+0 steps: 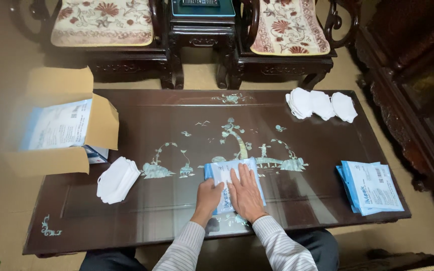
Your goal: Packaging individual face masks into blue plastic bags
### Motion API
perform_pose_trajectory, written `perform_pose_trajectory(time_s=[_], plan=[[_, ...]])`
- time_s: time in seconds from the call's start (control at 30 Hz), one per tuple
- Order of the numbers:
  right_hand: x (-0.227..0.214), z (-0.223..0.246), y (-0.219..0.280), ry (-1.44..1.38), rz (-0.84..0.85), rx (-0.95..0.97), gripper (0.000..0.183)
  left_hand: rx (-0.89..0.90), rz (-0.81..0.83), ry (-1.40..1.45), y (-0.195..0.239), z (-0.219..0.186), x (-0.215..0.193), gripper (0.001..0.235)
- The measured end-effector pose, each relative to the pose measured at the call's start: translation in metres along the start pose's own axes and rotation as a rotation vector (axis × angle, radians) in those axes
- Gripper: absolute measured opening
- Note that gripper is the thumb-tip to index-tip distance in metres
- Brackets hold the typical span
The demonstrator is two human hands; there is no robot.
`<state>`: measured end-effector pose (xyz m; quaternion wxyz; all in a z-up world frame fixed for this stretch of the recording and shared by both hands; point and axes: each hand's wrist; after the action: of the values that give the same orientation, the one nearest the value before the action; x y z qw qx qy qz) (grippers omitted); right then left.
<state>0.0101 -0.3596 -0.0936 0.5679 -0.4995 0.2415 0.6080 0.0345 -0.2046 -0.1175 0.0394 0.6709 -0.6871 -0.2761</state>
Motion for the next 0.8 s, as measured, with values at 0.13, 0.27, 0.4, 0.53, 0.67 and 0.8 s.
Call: perform_pose_trajectory(time_s=[0.13, 0.27, 0.4, 0.53, 0.67, 0.8], plan=[[-0.001, 0.002, 0.0, 0.044, 0.041, 0.011, 0.058, 0.074, -0.005, -0.12, -0.005, 0.001, -0.007, 0.035], [0.0, 0.001, -0.002, 0.031, -0.015, -0.095, 0.059, 0.165, -0.159, -0.265, 0.011, -0.008, -0.047, 0.023], [0.009, -0.008, -0.001, 0.168, -0.036, -0.071, 0.061, 0.146, -0.269, -0.241, 0.004, 0.022, -0.077, 0.045], [0.022, -0.056, 0.006, 0.261, 0.0, 0.028, 0.058, 0.245, -0.286, -0.071, 0.014, 0.026, -0.082, 0.04], [0.0, -0.125, 0.021, 0.262, -0.043, 0.079, 0.055, 0.283, -0.33, -0.079, 0.01, 0.029, -0.076, 0.037], [-0.004, -0.212, 0.048, 0.202, -0.105, 0.107, 0.056, 0.236, -0.339, -0.069, -0.011, 0.048, -0.064, 0.034]])
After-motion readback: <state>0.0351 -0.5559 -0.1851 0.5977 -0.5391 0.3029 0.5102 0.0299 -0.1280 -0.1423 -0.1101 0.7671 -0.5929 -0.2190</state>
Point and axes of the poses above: each hand's wrist, its own y-axis away from the middle knuckle, its own x-axis out of the palm, z = x × y, and after that the axes turned 8 degrees about -y, right-handed
